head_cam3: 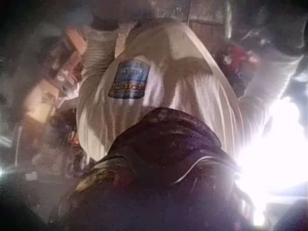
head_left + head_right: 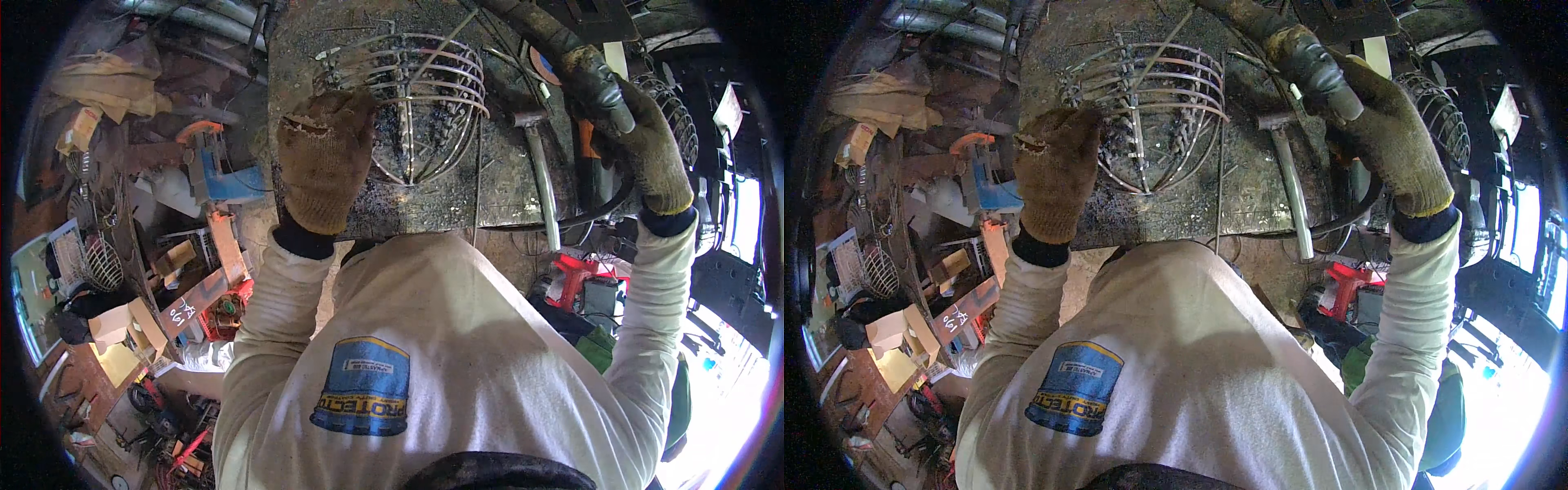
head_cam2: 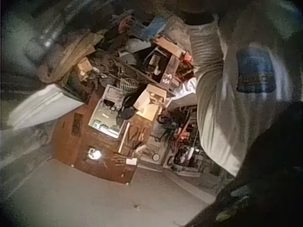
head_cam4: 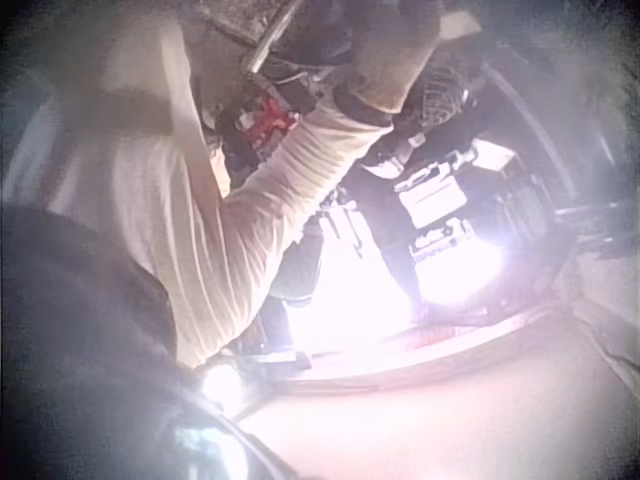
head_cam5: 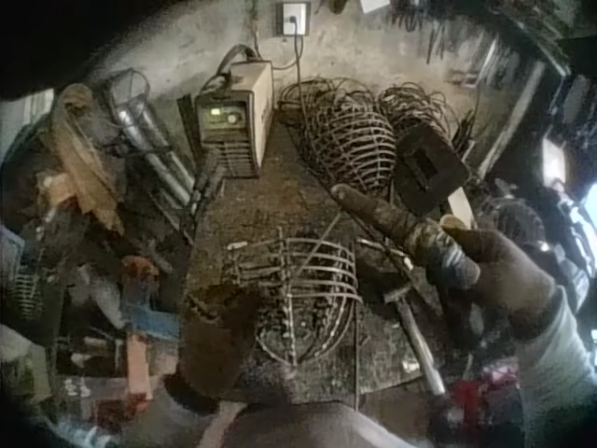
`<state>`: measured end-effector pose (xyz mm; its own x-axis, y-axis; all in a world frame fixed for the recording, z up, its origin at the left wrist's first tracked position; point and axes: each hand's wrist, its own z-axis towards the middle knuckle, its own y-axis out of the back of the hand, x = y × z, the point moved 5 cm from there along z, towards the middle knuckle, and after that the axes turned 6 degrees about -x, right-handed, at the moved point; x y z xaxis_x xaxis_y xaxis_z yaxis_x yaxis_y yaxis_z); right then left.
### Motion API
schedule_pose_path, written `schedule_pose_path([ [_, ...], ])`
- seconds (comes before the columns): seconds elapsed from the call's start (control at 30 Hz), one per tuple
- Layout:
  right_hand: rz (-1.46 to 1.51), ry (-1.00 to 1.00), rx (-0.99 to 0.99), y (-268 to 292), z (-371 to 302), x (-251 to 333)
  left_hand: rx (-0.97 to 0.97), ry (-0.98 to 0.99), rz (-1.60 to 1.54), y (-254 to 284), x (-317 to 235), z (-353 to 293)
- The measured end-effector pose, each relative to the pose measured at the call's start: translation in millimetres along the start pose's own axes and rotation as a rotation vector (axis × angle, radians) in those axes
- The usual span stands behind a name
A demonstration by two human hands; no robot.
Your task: The person constructs a metal cage-like structure by positioning curved metal rods onto a frame and welding them together using a welding torch.
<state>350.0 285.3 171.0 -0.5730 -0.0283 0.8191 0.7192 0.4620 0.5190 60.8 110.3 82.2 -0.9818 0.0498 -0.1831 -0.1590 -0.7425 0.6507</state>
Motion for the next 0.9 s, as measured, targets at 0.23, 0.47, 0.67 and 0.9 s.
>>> schedule_pose_path([
  [0.23,-0.098,0.076,0.035,-2.8,5.5,-7.4,0.019,0.008,0.001,-0.5,-0.9,1.0],
  [0.47,-0.027,0.046,0.059,-4.0,10.4,-15.4,0.074,0.076,-0.009,1.0,-2.1,6.6],
  [0.67,0.016,0.137,0.035,-4.0,12.0,-20.9,0.025,0.02,-0.019,3.1,-2.4,5.8],
  [0.9,0.024,0.087,0.066,-7.2,10.8,-17.6,0.093,0.047,0.039,1.7,-4.7,6.5],
])
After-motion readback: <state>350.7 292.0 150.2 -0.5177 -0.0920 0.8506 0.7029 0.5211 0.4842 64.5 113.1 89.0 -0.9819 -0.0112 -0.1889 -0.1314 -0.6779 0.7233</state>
